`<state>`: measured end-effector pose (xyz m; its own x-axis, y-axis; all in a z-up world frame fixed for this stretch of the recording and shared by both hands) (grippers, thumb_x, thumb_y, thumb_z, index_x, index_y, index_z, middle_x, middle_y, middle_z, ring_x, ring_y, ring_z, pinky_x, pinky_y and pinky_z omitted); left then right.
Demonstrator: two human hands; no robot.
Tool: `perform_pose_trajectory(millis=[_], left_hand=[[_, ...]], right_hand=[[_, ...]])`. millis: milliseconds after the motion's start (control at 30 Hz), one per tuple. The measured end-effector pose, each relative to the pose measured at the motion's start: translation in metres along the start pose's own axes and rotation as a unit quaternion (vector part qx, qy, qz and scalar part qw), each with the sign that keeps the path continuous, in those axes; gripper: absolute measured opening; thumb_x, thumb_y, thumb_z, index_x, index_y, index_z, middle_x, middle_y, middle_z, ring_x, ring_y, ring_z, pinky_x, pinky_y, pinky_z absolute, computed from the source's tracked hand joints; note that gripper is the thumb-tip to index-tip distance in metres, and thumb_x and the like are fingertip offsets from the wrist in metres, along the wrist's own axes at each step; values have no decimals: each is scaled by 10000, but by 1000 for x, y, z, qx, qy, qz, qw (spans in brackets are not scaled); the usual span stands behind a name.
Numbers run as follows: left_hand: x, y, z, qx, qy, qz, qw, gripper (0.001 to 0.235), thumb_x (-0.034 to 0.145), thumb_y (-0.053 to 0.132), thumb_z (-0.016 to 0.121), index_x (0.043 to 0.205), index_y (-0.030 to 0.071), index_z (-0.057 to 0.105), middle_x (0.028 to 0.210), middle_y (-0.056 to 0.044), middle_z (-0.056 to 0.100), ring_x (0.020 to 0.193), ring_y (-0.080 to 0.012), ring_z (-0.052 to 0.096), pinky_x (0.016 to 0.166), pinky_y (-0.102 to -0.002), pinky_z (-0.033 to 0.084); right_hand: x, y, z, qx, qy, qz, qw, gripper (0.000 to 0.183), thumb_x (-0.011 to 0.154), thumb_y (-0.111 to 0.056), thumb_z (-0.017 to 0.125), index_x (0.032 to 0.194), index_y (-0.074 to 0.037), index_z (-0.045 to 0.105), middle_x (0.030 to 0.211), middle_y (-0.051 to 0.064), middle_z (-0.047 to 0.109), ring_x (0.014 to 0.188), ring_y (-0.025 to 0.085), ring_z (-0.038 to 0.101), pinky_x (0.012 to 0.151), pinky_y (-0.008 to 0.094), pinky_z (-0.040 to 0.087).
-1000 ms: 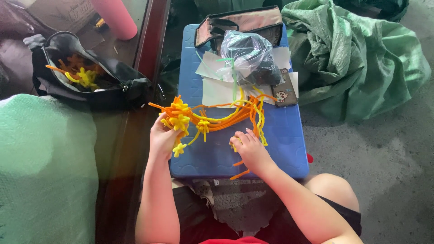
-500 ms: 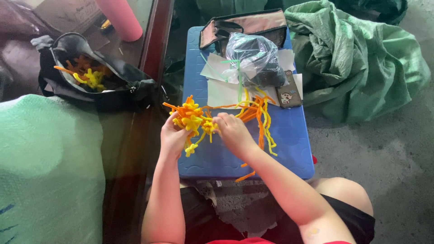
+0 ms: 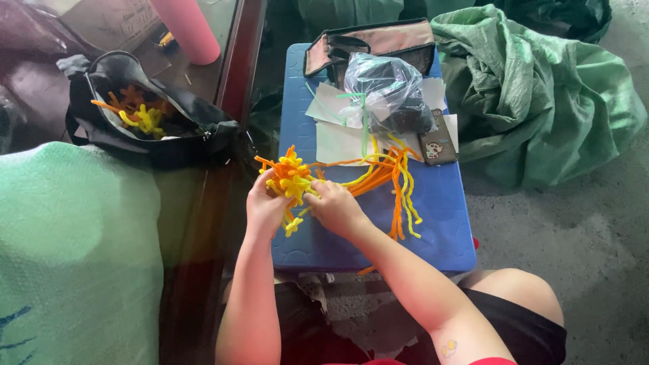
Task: Assembling orange pipe cleaner stems by twisting them together into a bunch.
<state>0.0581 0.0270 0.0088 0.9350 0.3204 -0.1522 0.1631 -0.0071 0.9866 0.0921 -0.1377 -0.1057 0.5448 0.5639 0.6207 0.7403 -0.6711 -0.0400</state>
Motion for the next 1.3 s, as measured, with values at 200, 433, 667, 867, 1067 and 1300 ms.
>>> perform_pose_trajectory(millis=[200, 433, 667, 867, 1067, 1300], left_hand=[[-5, 1, -1, 36, 5, -1, 999, 680, 822, -102, 858, 1456, 94, 711, 1247, -295, 749, 1145, -426, 779, 969, -527, 665], [-12, 11, 4, 19, 15, -23, 999, 697, 816, -97, 866, 1460, 121, 712, 1303, -256, 742, 1219, -422, 762, 1042, -518, 635], [-7, 6, 7, 18, 5, -19, 1000, 696, 820, -103, 885, 1459, 121, 722, 1310, -231, 724, 1239, -431, 755, 1038, -511, 635], [-6, 11, 3, 32, 8, -30, 999, 694, 835, -68, 867, 1485, 104, 696, 1318, -238, 731, 1237, -404, 757, 1040, -501, 640], [-2, 3, 8, 40, 5, -21, 999, 700, 812, -102, 864, 1468, 87, 708, 1328, -229, 687, 1221, -412, 762, 1007, -510, 657], [0, 0, 9, 35, 6, -12, 999, 701, 812, -107, 849, 1473, 76, 705, 1324, -234, 663, 1212, -417, 759, 986, -513, 665]], right_hand=[[-2, 21, -41, 189, 33, 107, 976, 348, 887, -182, 833, 1203, -266, 715, 1236, 50, 704, 902, 319, 796, 762, 423, 668], [-19, 66, -45, 591, 75, 455, 661, 296, 919, -50, 730, 1205, -113, 771, 627, 139, 688, 483, 223, 677, 456, 338, 573], [-18, 74, -70, 602, 97, 483, 628, 240, 975, -29, 718, 1201, -106, 742, 723, 116, 605, 514, 200, 647, 428, 306, 486], [-19, 11, -121, 148, 39, 157, 976, 298, 813, -247, 776, 1111, -269, 770, 1060, 80, 783, 888, 293, 761, 730, 430, 593], [-62, -9, -77, -40, 2, 15, 999, 262, 922, -424, 715, 1126, -259, 713, 1165, 52, 676, 843, 280, 657, 620, 409, 518], [-71, -6, -61, -77, 2, -39, 996, 132, 1037, -294, 646, 1140, -226, 691, 1132, 52, 637, 759, 249, 627, 602, 372, 513]])
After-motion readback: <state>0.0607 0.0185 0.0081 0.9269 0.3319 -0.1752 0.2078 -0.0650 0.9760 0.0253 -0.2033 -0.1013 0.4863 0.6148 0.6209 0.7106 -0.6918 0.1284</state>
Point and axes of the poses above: each hand's wrist, its own x-axis towards the middle knuckle, its own z-axis out of the palm, y = z × x, the point moved 7 cm from there along x, towards the middle knuckle
